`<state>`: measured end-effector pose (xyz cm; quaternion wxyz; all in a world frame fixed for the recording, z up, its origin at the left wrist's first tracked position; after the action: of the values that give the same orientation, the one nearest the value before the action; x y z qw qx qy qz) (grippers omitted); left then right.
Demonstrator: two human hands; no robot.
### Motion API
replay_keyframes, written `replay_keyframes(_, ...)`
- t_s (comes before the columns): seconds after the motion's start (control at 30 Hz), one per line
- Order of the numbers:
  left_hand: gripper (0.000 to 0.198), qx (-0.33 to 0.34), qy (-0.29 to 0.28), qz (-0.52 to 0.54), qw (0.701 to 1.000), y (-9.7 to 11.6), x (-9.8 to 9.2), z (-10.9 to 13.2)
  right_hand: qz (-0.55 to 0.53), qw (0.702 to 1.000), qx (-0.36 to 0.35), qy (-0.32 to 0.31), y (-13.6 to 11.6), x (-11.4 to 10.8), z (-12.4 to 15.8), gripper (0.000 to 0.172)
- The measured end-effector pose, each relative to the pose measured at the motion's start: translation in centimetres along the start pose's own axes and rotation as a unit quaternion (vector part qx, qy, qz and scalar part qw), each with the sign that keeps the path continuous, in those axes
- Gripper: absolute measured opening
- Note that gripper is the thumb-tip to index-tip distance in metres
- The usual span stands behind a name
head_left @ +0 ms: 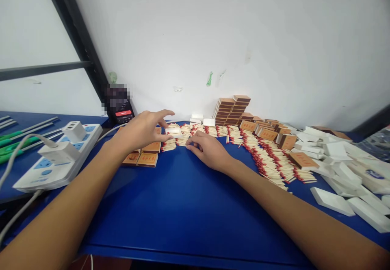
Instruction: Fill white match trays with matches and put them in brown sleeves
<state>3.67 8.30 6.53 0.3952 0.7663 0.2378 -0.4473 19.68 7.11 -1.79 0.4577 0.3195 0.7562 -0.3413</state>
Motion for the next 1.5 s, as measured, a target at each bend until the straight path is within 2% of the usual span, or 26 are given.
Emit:
replay_keyframes(0.2,0.075,0.003,-0.018,-0.031,0.999,0.3,1.3,-0.2,0.001,1.000,0.017,0.012,0.5,0.0,-0.2,0.003)
replay_keyframes(0.4,0.073,0.018,-0.030,-0.036,0.999,0.3,2.2,-0.3,0.043,0.998,0.019,-0.031,0.1,0.4,-0.1,0.006)
replay_keyframes(0.53,0.072,0.022,-0.029,-0.035,0.999,0.0,2.5,-0.3,0.085,0.994,0.029,-0.058,0.3,-0.3,0.7,0.008)
replay_keyframes(0.63,0.071,0.021,-0.034,-0.037,0.998,0.1,2.7,-0.2,0.114,0.992,0.040,-0.041,0.9,-1.7,1.3,0.010)
replay_keyframes(0.8,0.070,0.028,-0.043,-0.022,0.998,1.1,3.5,0.0,0.163,0.986,0.034,0.025,0.6,-3.8,1.8,0.013)
replay_keyframes(1.07,0.069,0.097,-0.022,0.055,0.994,3.3,4.5,0.2,0.158,0.986,-0.006,0.044,-1.2,-3.0,1.2,0.012)
replay_keyframes(1.17,0.068,0.088,-0.009,0.047,0.995,2.7,3.8,0.1,0.105,0.991,-0.010,0.076,-0.7,-3.4,1.2,0.014)
replay_keyframes(1.27,0.067,0.047,0.009,0.029,0.998,1.2,2.3,-0.2,0.064,0.993,0.010,0.099,0.2,-3.7,1.2,0.016)
replay_keyframes(1.33,0.066,0.027,0.026,0.012,0.999,0.3,1.2,-0.3,0.044,0.997,-0.001,0.069,-0.1,-2.9,1.0,0.016)
replay_keyframes(1.5,0.066,0.046,0.064,-0.011,0.997,0.0,-0.1,-0.4,0.052,0.994,-0.085,-0.054,-4.1,0.4,0.8,0.033)
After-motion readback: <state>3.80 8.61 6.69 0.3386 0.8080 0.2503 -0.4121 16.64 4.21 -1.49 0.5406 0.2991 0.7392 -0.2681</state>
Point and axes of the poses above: each hand's wrist, its own z-axis away from the middle knuckle, its own x-axis out of the palm, y = z × x, the point moved 10 cm from there along -z, towards the middle knuckle, and after that the axes turned 13 degrees about z, right-handed, at the moved point
